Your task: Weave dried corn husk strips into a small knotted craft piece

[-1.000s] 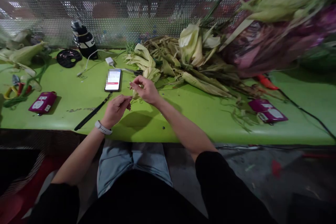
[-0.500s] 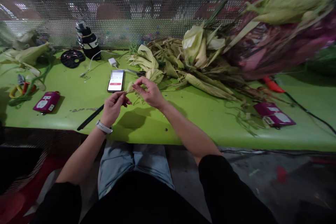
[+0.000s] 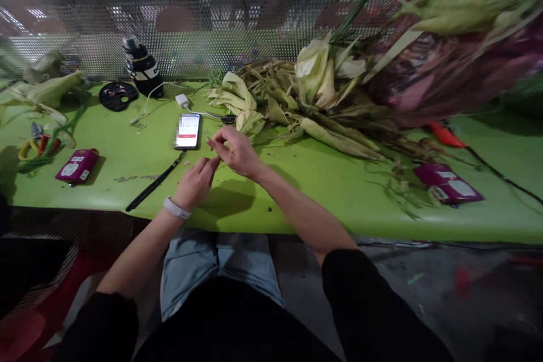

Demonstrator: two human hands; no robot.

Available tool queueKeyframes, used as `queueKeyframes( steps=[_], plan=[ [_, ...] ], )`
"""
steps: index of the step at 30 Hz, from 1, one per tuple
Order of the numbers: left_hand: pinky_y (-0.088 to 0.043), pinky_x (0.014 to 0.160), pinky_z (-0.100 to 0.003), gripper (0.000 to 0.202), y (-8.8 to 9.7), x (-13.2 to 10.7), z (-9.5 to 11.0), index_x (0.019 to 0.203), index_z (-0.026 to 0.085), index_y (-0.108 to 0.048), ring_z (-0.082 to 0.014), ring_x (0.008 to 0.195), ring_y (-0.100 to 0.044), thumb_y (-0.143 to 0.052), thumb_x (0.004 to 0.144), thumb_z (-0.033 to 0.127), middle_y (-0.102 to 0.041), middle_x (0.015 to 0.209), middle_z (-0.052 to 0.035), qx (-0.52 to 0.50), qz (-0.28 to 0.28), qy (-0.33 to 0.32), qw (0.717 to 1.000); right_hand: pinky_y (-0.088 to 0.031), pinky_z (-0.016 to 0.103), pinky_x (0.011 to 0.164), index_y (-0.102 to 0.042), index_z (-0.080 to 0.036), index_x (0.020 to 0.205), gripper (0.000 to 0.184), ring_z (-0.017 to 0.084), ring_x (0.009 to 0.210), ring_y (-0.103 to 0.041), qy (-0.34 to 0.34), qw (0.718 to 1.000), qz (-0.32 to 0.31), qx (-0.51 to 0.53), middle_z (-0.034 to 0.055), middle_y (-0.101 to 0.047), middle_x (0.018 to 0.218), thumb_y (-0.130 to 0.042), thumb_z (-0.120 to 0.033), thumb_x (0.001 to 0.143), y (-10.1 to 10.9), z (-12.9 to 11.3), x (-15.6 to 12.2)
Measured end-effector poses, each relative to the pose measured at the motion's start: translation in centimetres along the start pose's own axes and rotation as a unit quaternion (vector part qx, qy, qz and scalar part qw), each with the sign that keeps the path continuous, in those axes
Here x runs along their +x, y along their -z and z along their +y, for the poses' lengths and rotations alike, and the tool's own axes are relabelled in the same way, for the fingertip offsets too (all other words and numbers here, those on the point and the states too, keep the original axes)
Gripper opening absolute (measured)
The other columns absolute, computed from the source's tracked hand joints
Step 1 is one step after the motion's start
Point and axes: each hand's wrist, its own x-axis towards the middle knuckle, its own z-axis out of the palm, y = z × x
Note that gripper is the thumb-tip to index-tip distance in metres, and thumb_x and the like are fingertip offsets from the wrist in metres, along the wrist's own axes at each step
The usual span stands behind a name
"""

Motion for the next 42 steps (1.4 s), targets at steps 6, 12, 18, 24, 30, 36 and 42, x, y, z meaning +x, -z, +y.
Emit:
queueKeyframes(
  steps=[6,12,18,24,30,36,42],
  plan=[
    [-0.046,0.065,-0.026,0.02,0.4,0.4,0.4,0.096,0.018,-0.069,-0.0145,0.067,-0.06,-0.05,0.094,0.024,-0.068,0.081,-0.0075,-0.05,-0.023,0.0,0.998,-0.039,0.032,0.072,-0.051,-0.021,0.079,0.041,0.017,0.076,-0.049,0.02,0.999,-0.033,-0.022,0.0037,-0.055,0.079,-0.044,-0.057,0.096,-0.2,0.2,0.2],
    [-0.046,0.062,-0.027,0.009,0.6,0.4,0.8,0.073,0.018,-0.066,-0.0146,0.065,-0.061,-0.061,0.081,0.017,-0.07,0.076,-0.0067,-0.143,-0.013,0.072,0.987,-0.037,0.033,0.076,-0.053,-0.019,0.081,0.033,0.018,0.079,-0.048,0.088,0.989,-0.084,-0.084,0.0053,-0.057,0.08,-0.044,-0.045,0.1,-1.2,-0.3,0.2],
    [-0.046,0.052,-0.02,0.015,0.3,1.1,1.5,0.077,0.015,-0.067,-0.0081,0.05,-0.057,-0.069,0.079,0.029,-0.063,0.058,0.0,-0.479,0.038,0.323,0.815,-0.041,0.035,0.083,-0.06,-0.018,0.091,0.03,0.02,0.091,-0.054,0.058,0.996,-0.024,-0.062,0.0086,-0.064,0.095,-0.048,-0.043,0.099,-0.3,-0.9,0.4],
    [-0.043,0.049,-0.01,0.008,1.4,2.7,1.7,0.086,0.011,-0.067,-0.0011,0.051,-0.053,-0.068,0.081,0.017,-0.058,0.061,0.0033,-0.648,0.103,0.473,0.588,-0.042,0.028,0.06,-0.065,-0.016,0.074,0.02,0.012,0.058,-0.052,-0.157,0.968,-0.194,0.012,0.0019,-0.063,0.067,-0.056,-0.024,0.09,0.9,-0.5,-0.7],
    [-0.045,0.05,-0.01,0.017,2.2,3.1,3.5,0.084,0.013,-0.064,-0.0017,0.051,-0.051,-0.05,0.093,0.014,-0.056,0.063,0.0013,-0.695,0.071,0.478,0.532,-0.048,0.023,0.059,-0.064,-0.017,0.106,0.021,0.008,0.06,-0.054,-0.229,0.946,-0.114,0.202,-0.0004,-0.062,0.081,-0.057,-0.027,0.088,-2.4,2.6,-1.0],
    [-0.047,0.052,-0.013,0.02,2.5,2.7,4.2,0.081,0.015,-0.063,-0.0036,0.052,-0.05,-0.049,0.095,0.014,-0.053,0.064,0.0001,-0.681,0.044,0.45,0.576,-0.045,0.021,0.053,-0.065,-0.015,0.096,0.039,0.007,0.055,-0.052,-0.245,0.895,-0.191,0.319,-0.0002,-0.063,0.076,-0.074,-0.048,0.076,-1.0,2.5,-0.6],
    [-0.046,0.053,-0.008,0.025,3.3,2.5,2.7,0.087,0.015,-0.065,-0.0015,0.051,-0.049,-0.043,0.097,0.011,-0.052,0.063,0.0008,-0.693,0.07,0.451,0.558,-0.051,0.026,0.067,-0.065,-0.014,0.085,0.03,0.011,0.065,-0.059,-0.194,0.934,-0.192,0.229,0.001,-0.063,0.07,-0.067,-0.043,0.084,-0.3,3.0,-0.3]
  ],
)
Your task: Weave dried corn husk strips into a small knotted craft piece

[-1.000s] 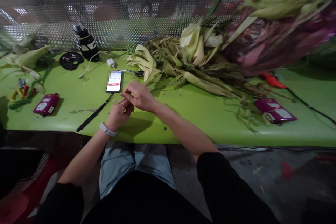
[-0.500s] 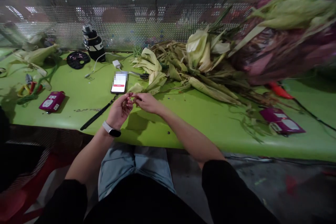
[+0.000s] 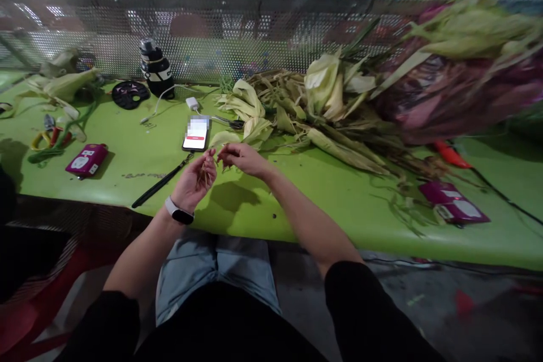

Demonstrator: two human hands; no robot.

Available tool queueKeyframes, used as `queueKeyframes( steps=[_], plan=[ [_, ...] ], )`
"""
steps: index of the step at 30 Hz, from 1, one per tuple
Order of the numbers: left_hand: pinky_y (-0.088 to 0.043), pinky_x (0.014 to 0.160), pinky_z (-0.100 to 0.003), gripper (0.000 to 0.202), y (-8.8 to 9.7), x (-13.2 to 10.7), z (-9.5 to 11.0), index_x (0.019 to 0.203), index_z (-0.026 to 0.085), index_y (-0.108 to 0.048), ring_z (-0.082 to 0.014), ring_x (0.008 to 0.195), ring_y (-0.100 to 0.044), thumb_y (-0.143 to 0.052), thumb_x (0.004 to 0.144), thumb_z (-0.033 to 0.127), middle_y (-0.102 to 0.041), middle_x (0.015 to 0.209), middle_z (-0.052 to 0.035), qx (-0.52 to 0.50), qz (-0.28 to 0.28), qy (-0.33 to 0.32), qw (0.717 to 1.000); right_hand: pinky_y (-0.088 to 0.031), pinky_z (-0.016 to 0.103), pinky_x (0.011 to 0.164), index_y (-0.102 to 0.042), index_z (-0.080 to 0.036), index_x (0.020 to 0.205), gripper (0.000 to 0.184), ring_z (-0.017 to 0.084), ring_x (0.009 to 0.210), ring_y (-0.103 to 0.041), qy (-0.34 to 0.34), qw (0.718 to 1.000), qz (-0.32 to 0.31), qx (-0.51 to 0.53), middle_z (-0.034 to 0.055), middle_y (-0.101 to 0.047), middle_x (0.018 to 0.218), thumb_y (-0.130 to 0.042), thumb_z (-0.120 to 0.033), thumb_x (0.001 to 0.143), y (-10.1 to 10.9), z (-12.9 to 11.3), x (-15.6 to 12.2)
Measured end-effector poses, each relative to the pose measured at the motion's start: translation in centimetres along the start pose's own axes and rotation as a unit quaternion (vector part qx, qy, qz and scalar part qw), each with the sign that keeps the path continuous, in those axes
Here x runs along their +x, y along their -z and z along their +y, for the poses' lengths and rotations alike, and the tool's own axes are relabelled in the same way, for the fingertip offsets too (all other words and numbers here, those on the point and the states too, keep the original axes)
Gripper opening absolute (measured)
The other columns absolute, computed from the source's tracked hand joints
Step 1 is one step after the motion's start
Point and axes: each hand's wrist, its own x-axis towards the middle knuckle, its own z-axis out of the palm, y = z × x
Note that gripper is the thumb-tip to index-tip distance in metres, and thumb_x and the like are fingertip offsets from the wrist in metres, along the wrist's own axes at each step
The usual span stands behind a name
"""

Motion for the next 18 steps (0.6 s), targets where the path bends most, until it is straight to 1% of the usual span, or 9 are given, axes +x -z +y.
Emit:
queueKeyframes(
  steps=[3,6,7,9,10,12,14,16,18],
  plan=[
    [-0.047,0.053,-0.009,0.024,0.5,0.2,0.5,0.087,0.015,-0.065,-0.0019,0.051,-0.05,-0.044,0.097,0.012,-0.052,0.063,0.001,0.005,0.01,-0.016,1.0,-0.05,0.024,0.065,-0.064,-0.014,0.086,0.026,0.01,0.067,-0.061,0.01,1.0,-0.013,-0.026,0.0021,-0.065,0.074,-0.062,-0.039,0.089,0.0,-0.2,-0.2],
    [-0.048,0.054,-0.01,0.021,0.6,0.2,0.6,0.087,0.015,-0.065,-0.0024,0.052,-0.051,-0.046,0.096,0.012,-0.053,0.063,0.001,0.011,0.008,-0.027,1.0,-0.049,0.022,0.058,-0.062,-0.015,0.098,0.018,0.011,0.071,-0.064,-0.014,1.0,0.001,0.011,0.0063,-0.069,0.095,-0.059,-0.031,0.091,-0.4,-0.4,-0.3],
    [-0.048,0.054,-0.01,0.022,0.5,0.1,0.6,0.088,0.015,-0.065,-0.0022,0.052,-0.051,-0.045,0.096,0.011,-0.054,0.063,0.0008,0.003,0.004,-0.022,1.0,-0.05,0.022,0.057,-0.06,-0.016,0.105,0.019,0.011,0.072,-0.065,-0.02,0.999,-0.003,0.03,0.0077,-0.068,0.103,-0.059,-0.027,0.09,-0.5,-0.4,-0.3],
    [-0.047,0.054,-0.008,0.025,0.1,-0.2,0.4,0.088,0.014,-0.066,-0.0014,0.052,-0.051,-0.042,0.097,0.009,-0.054,0.064,0.0005,-0.03,-0.002,-0.002,1.0,-0.054,0.024,0.062,-0.056,-0.019,0.119,0.032,0.011,0.073,-0.065,-0.016,0.997,-0.02,0.068,0.0087,-0.067,0.114,-0.061,-0.021,0.087,-0.9,-0.2,-0.2],
    [-0.047,0.053,-0.007,0.028,-0.2,-0.3,0.3,0.087,0.013,-0.066,-0.001,0.051,-0.051,-0.04,0.098,0.009,-0.054,0.064,0.0003,-0.052,-0.003,0.012,0.999,-0.056,0.025,0.065,-0.055,-0.02,0.122,0.038,0.01,0.072,-0.064,-0.008,0.996,-0.031,0.085,0.0086,-0.066,0.117,-0.063,-0.02,0.086,-1.0,-0.1,-0.1],
    [-0.045,0.05,-0.005,0.03,-0.6,-0.6,0.2,0.087,0.012,-0.065,-0.0003,0.05,-0.051,-0.037,0.099,0.008,-0.054,0.063,0.0004,-0.103,-0.002,0.044,0.994,-0.058,0.027,0.07,-0.056,-0.021,0.121,0.038,0.009,0.071,-0.062,0.014,0.993,-0.048,0.107,0.0084,-0.065,0.12,-0.066,-0.022,0.084,-1.1,0.3,0.2],
    [-0.045,0.05,-0.004,0.031,-0.9,-1.0,0.2,0.088,0.01,-0.064,0.0001,0.05,-0.052,-0.036,0.099,0.008,-0.054,0.062,0.0004,-0.156,-0.002,0.073,0.985,-0.058,0.027,0.071,-0.062,-0.018,0.111,0.029,0.01,0.075,-0.062,0.029,0.992,-0.059,0.107,0.0082,-0.065,0.118,-0.067,-0.029,0.085,-1.1,0.6,0.5],
    [-0.046,0.05,-0.004,0.029,-1.0,-1.1,0.3,0.092,0.009,-0.063,0.0,0.05,-0.055,-0.035,0.1,0.009,-0.056,0.064,0.0002,-0.207,-0.002,0.094,0.974,-0.057,0.026,0.07,-0.065,-0.015,0.1,0.023,0.01,0.074,-0.063,0.028,0.995,-0.05,0.087,0.0071,-0.069,0.104,-0.066,-0.034,0.086,-0.9,0.8,0.6],
    [-0.047,0.05,-0.005,0.028,-0.9,-1.1,0.5,0.098,0.008,-0.063,-0.0004,0.051,-0.057,-0.035,0.1,0.009,-0.058,0.065,0.0001,-0.243,0.003,0.104,0.964,-0.054,0.026,0.067,-0.066,-0.013,0.095,0.023,0.01,0.068,-0.061,0.026,0.998,-0.032,0.045,0.0046,-0.068,0.087,-0.064,-0.035,0.088,-0.5,0.6,0.4]
  ],
)
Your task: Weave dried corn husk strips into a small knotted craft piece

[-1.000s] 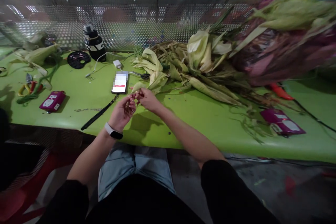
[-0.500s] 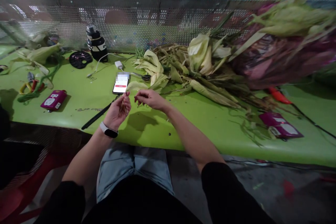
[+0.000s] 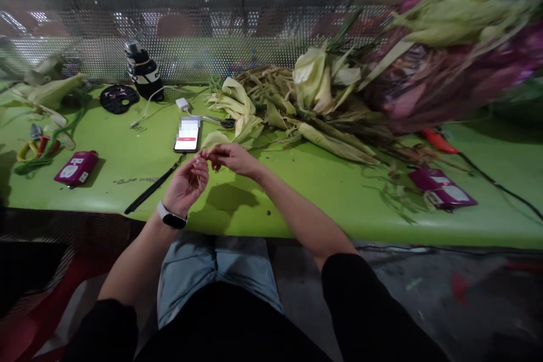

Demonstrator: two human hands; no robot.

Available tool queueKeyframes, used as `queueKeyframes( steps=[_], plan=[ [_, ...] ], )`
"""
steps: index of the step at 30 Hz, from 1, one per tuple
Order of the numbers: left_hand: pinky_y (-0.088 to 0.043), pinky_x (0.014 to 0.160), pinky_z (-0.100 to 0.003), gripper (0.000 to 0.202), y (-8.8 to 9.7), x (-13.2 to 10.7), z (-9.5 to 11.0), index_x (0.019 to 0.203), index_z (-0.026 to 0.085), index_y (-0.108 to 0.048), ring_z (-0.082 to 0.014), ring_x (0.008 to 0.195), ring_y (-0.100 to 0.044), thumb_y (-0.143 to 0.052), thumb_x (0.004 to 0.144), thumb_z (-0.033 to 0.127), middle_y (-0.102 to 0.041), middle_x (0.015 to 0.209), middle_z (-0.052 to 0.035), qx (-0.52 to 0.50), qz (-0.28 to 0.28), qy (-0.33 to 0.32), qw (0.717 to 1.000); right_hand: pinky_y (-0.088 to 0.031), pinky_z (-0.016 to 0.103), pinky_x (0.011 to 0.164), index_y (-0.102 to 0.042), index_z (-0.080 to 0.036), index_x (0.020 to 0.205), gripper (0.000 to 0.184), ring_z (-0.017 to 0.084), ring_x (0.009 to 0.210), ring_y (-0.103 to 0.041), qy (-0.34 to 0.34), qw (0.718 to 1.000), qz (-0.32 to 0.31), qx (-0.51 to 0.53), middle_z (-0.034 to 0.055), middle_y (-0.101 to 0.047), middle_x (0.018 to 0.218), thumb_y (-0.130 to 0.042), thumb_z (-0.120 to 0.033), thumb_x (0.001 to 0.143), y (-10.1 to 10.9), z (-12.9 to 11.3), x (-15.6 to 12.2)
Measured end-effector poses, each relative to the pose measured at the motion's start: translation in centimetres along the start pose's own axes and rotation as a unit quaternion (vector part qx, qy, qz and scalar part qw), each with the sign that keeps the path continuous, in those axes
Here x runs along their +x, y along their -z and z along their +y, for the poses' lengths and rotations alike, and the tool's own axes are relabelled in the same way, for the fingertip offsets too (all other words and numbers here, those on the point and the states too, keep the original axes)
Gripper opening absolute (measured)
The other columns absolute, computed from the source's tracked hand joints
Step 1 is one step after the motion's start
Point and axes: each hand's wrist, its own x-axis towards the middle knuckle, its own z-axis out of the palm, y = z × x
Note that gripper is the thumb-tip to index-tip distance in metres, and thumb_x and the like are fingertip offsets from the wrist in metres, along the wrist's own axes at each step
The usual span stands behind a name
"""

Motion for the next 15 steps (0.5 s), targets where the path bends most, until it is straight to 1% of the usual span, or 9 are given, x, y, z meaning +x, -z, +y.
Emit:
queueKeyframes(
  steps=[2,4,5,7,9,10,12,14,15],
  plan=[
    [-0.047,0.05,-0.005,0.027,0.1,0.3,0.2,0.101,0.008,-0.063,-0.0006,0.051,-0.057,-0.036,0.1,0.01,-0.059,0.064,0.0003,-0.009,0.006,-0.003,1.0,-0.051,0.025,0.063,-0.067,-0.013,0.094,0.026,0.01,0.062,-0.059,0.012,0.997,0.018,-0.072,0.0023,-0.066,0.075,-0.06,-0.038,0.091,0.3,-0.5,-0.3],
    [-0.048,0.049,-0.006,0.026,0.3,0.7,0.4,0.1,0.008,-0.063,-0.0006,0.05,-0.057,-0.038,0.099,0.009,-0.06,0.063,0.0007,0.019,0.018,-0.017,0.999,-0.047,0.025,0.062,-0.069,-0.013,0.095,0.03,0.011,0.059,-0.057,0.042,0.985,0.04,-0.165,0.0012,-0.064,0.07,-0.056,-0.041,0.093,0.6,-1.3,-0.8],
    [-0.048,0.049,-0.006,0.023,0.5,1.0,0.5,0.098,0.009,-0.064,-0.0007,0.05,-0.057,-0.04,0.098,0.009,-0.06,0.063,0.0009,0.049,0.026,-0.031,0.998,-0.045,0.025,0.063,-0.07,-0.014,0.096,0.031,0.011,0.061,-0.057,0.062,0.973,0.054,-0.214,0.0015,-0.065,0.071,-0.055,-0.041,0.095,0.7,-1.7,-1.0],
    [-0.047,0.049,-0.007,0.015,0.9,1.5,0.5,0.093,0.009,-0.065,-0.001,0.049,-0.057,-0.051,0.094,0.008,-0.061,0.062,0.0017,0.128,0.04,-0.073,0.988,-0.044,0.026,0.068,-0.071,-0.016,0.098,0.029,0.013,0.07,-0.06,0.098,0.943,0.07,-0.311,0.004,-0.07,0.081,-0.052,-0.038,0.096,0.6,-2.5,-1.4],
    [-0.047,0.049,-0.009,0.003,1.5,1.8,0.3,0.087,0.01,-0.066,-0.0019,0.049,-0.058,-0.064,0.087,0.012,-0.062,0.062,0.0022,0.22,0.042,-0.127,0.966,-0.042,0.027,0.072,-0.071,-0.016,0.1,0.028,0.016,0.08,-0.062,0.118,0.907,0.062,-0.399,0.0068,-0.073,0.094,-0.049,-0.033,0.098,0.3,-3.2,-1.8],
    [-0.046,0.048,-0.011,0.006,1.7,1.9,0.2,0.085,0.011,-0.065,-0.0026,0.049,-0.058,-0.069,0.084,0.016,-0.062,0.061,0.0023,0.267,0.038,-0.157,0.95,-0.04,0.027,0.072,-0.071,-0.016,0.101,0.028,0.016,0.083,-0.062,0.122,0.89,0.05,-0.437,0.0078,-0.073,0.099,-0.047,-0.031,0.099,0.0,-3.6,-2.0],
    [-0.045,0.046,-0.014,0.019,2.2,1.9,0.0,0.081,0.013,-0.064,-0.0045,0.047,-0.058,-0.076,0.079,0.027,-0.062,0.06,0.0022,0.354,0.028,-0.216,0.91,-0.038,0.028,0.069,-0.071,-0.015,0.099,0.028,0.017,0.083,-0.062,0.118,0.86,0.021,-0.496,0.0089,-0.074,0.099,-0.045,-0.028,0.099,-0.6,-4.2,-2.3],
    [-0.045,0.045,-0.016,0.027,2.5,1.8,-0.3,0.08,0.014,-0.063,-0.0062,0.045,-0.058,-0.077,0.077,0.037,-0.062,0.059,0.002,0.414,0.019,-0.261,0.872,-0.035,0.029,0.065,-0.071,-0.015,0.097,0.026,0.017,0.08,-0.06,0.111,0.839,-0.001,-0.533,0.0089,-0.073,0.095,-0.046,-0.025,0.099,-1.1,-4.8,-2.7],
    [-0.045,0.045,-0.017,0.029,2.5,1.8,-0.4,0.08,0.014,-0.063,-0.0066,0.045,-0.058,-0.077,0.077,0.04,-0.062,0.059,0.0021,0.429,0.016,-0.275,0.86,-0.033,0.029,0.064,-0.071,-0.015,0.097,0.025,0.017,0.079,-0.06,0.106,0.833,-0.011,-0.543,0.0086,-0.073,0.094,-0.047,-0.024,0.098,-1.3,-5.1,-2.8]
  ],
)
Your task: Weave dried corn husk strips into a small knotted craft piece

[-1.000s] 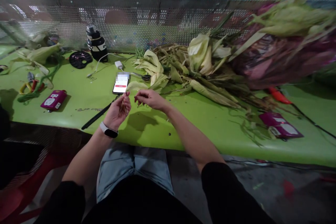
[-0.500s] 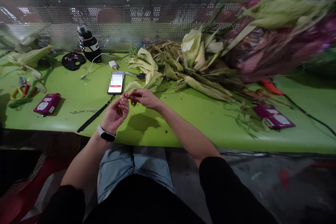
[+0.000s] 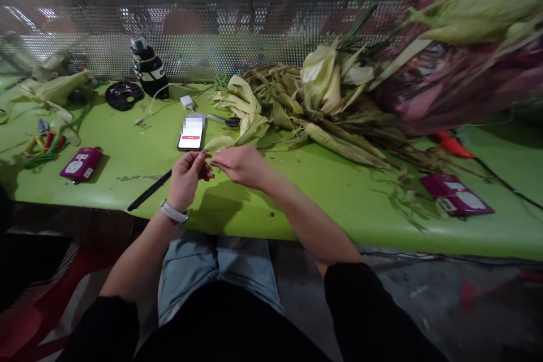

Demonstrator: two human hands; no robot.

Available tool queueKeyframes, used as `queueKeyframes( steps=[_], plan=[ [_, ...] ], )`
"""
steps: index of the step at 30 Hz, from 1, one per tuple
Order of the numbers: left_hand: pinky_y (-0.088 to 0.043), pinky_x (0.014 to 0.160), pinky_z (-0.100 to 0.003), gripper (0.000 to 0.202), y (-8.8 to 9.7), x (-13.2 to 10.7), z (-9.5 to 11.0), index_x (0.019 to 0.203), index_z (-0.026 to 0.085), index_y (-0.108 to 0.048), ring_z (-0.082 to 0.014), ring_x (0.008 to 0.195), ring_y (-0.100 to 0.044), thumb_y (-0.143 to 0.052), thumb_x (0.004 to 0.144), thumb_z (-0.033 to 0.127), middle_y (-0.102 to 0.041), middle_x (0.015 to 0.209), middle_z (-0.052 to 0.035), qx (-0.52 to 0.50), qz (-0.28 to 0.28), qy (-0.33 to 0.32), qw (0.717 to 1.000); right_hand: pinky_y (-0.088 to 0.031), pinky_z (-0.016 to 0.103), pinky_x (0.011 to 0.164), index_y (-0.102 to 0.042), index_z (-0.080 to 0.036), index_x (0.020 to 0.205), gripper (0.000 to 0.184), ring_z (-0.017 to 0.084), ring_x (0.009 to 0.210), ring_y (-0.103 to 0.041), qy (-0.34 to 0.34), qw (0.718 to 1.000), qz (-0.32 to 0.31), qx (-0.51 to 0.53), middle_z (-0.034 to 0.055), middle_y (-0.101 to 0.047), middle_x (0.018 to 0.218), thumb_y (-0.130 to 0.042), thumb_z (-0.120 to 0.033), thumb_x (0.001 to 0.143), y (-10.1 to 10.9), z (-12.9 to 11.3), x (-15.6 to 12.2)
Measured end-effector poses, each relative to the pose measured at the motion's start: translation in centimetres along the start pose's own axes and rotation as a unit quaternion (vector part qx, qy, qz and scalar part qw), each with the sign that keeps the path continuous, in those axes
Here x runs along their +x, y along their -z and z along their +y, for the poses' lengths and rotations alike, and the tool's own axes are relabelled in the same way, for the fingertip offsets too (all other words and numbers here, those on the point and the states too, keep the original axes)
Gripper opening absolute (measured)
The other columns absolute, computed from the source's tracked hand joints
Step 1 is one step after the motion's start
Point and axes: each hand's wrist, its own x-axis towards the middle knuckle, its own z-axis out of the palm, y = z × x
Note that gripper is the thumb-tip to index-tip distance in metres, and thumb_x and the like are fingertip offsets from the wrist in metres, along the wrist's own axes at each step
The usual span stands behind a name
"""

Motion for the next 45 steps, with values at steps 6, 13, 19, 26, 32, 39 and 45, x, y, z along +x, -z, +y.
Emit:
queueKeyframes(
  steps=[6,13,19,26,32,39,45],
  plan=[
    [-0.042,0.042,-0.017,0.031,-0.5,0.2,-0.7,0.078,0.015,-0.063,-0.0053,0.042,-0.054,-0.077,0.076,0.042,-0.059,0.055,0.0037,0.015,0.0,-0.051,0.999,-0.033,0.029,0.064,-0.071,-0.016,0.098,0.024,0.017,0.077,-0.06,0.035,0.999,-0.03,0.02,0.0074,-0.073,0.091,-0.048,-0.02,0.097,0.4,0.3,-0.2],
    [-0.043,0.04,-0.018,0.034,0.3,0.6,-0.9,0.085,0.014,-0.066,-0.0066,0.041,-0.055,-0.071,0.081,0.048,-0.063,0.057,0.0011,0.15,-0.016,-0.095,0.984,-0.038,0.026,0.068,-0.071,-0.016,0.1,0.023,0.016,0.077,-0.061,-0.005,0.988,0.067,0.139,0.0068,-0.073,0.092,-0.051,-0.028,0.097,0.6,2.0,-0.3],
    [-0.051,0.048,-0.018,0.03,1.4,0.0,-0.5,0.093,0.014,-0.067,-0.0092,0.05,-0.064,-0.063,0.089,0.043,-0.067,0.063,-0.002,0.247,-0.1,-0.141,0.953,-0.037,0.026,0.067,-0.068,-0.013,0.099,0.029,0.015,0.073,-0.058,-0.059,0.979,0.107,0.166,0.0076,-0.07,0.087,-0.046,-0.033,0.099,0.7,2.2,-0.1],
    [-0.05,0.05,-0.02,0.022,1.9,-0.1,-0.6,0.1,0.017,-0.064,-0.0102,0.052,-0.064,-0.053,0.094,0.035,-0.069,0.072,-0.0029,0.361,-0.039,-0.217,0.906,-0.033,0.029,0.066,-0.064,-0.014,0.095,0.032,0.016,0.076,-0.055,0.024,0.997,0.067,0.032,0.009,-0.067,0.088,-0.039,-0.033,0.102,0.0,0.2,-0.2],
    [-0.045,0.062,-0.025,0.015,1.3,-0.8,-0.6,0.094,0.019,-0.07,-0.014,0.06,-0.057,-0.057,0.087,0.023,-0.067,0.076,-0.007,0.503,-0.082,-0.299,0.807,-0.029,0.029,0.064,-0.063,-0.013,0.099,0.033,0.016,0.078,-0.052,-0.005,0.996,0.072,-0.046,0.0094,-0.066,0.092,-0.035,-0.03,0.104,0.4,0.0,-0.3],
    [-0.042,0.068,-0.027,0.016,0.4,-0.6,-1.1,0.093,0.022,-0.074,-0.0168,0.07,-0.058,-0.06,0.087,0.028,-0.068,0.081,-0.0076,0.445,-0.082,-0.298,0.84,-0.032,0.031,0.069,-0.069,-0.017,0.095,0.035,0.018,0.083,-0.05,0.024,0.99,0.122,-0.065,0.0077,-0.061,0.089,-0.04,-0.034,0.103,0.0,0.9,0.5],
    [-0.039,0.064,-0.027,0.01,-0.1,-0.7,-1.0,0.08,0.021,-0.076,-0.0139,0.062,-0.053,-0.07,0.081,0.028,-0.065,0.069,-0.0038,0.361,-0.056,-0.262,0.893,-0.036,0.032,0.075,-0.07,-0.017,0.095,0.028,0.017,0.084,-0.052,0.036,0.988,0.141,0.047,0.006,-0.059,0.088,-0.051,-0.037,0.099,-0.4,1.7,0.9]
  ],
)
